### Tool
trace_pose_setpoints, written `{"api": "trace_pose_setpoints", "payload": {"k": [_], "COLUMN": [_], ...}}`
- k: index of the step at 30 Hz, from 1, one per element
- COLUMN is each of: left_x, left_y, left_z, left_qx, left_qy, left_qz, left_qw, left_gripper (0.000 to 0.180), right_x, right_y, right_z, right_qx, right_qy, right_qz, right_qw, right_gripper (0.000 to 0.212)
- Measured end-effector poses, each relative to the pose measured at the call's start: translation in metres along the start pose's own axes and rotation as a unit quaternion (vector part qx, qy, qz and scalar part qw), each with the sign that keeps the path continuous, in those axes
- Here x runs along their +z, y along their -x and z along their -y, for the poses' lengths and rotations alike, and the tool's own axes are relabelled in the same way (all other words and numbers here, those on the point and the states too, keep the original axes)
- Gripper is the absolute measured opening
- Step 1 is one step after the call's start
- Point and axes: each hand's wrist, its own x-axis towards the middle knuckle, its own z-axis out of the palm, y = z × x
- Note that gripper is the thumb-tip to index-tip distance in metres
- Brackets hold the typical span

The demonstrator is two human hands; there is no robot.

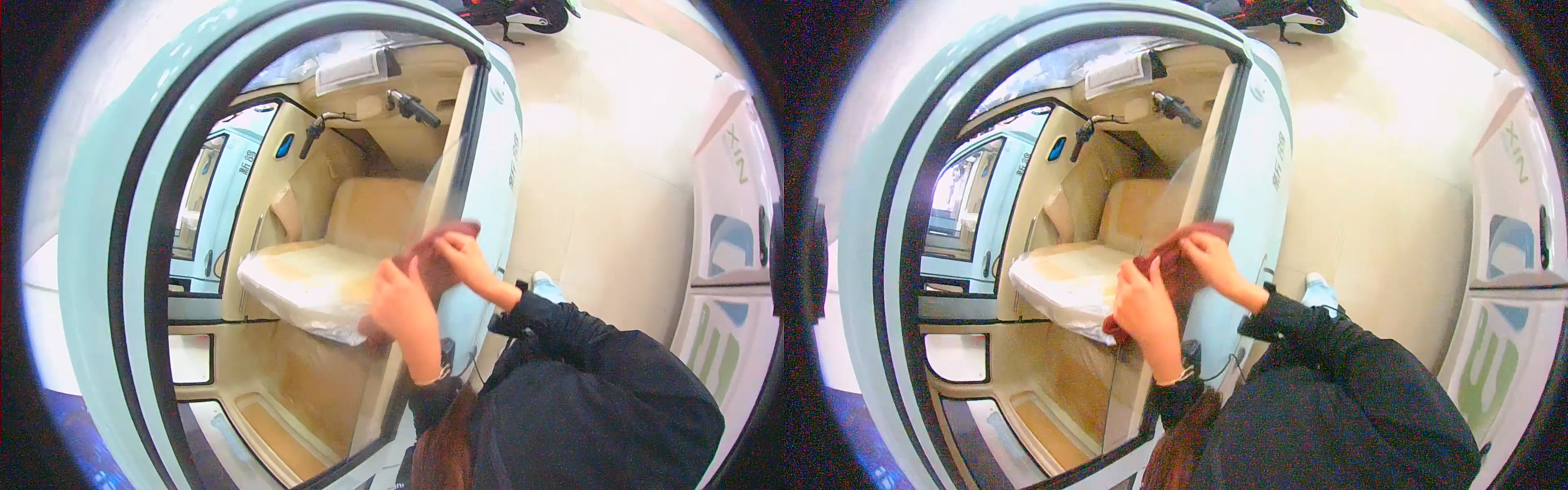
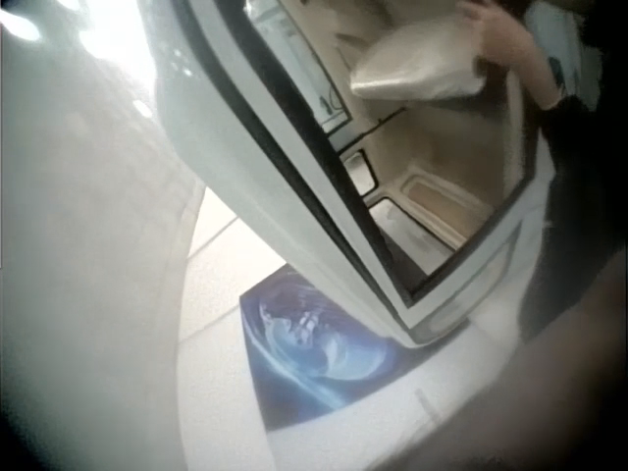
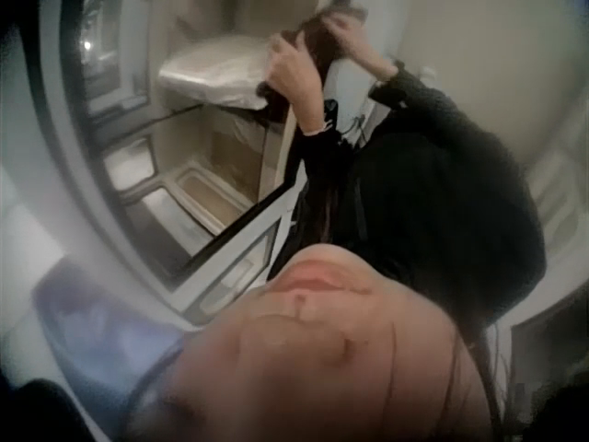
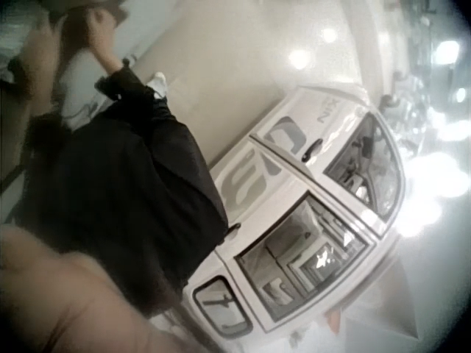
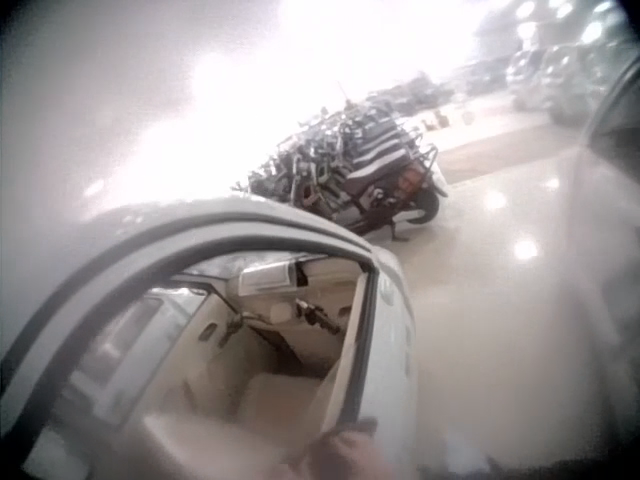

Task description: Wiping down electric scooters and small electric cars with a red cloth in a showroom.

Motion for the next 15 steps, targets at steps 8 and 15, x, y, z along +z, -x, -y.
{"api": "trace_pose_setpoints", "payload": {"k": [8,15], "left_x": [0.077,0.073], "left_y": [-0.099,-0.107], "left_z": [-0.118,-0.121], "left_qx": [0.049,0.022], "left_qy": [-0.058,-0.019], "left_qz": [0.025,0.048], "left_qw": [0.997,0.998], "left_gripper": [0.03,0.029], "right_x": [-0.061,-0.083], "right_y": [-0.172,-0.205], "right_z": [0.045,0.025], "right_qx": [-0.287,-0.279], "right_qy": [0.164,0.32], "right_qz": [-0.176,0.108], "right_qw": [0.927,0.899], "right_gripper": [0.012,0.041]}}
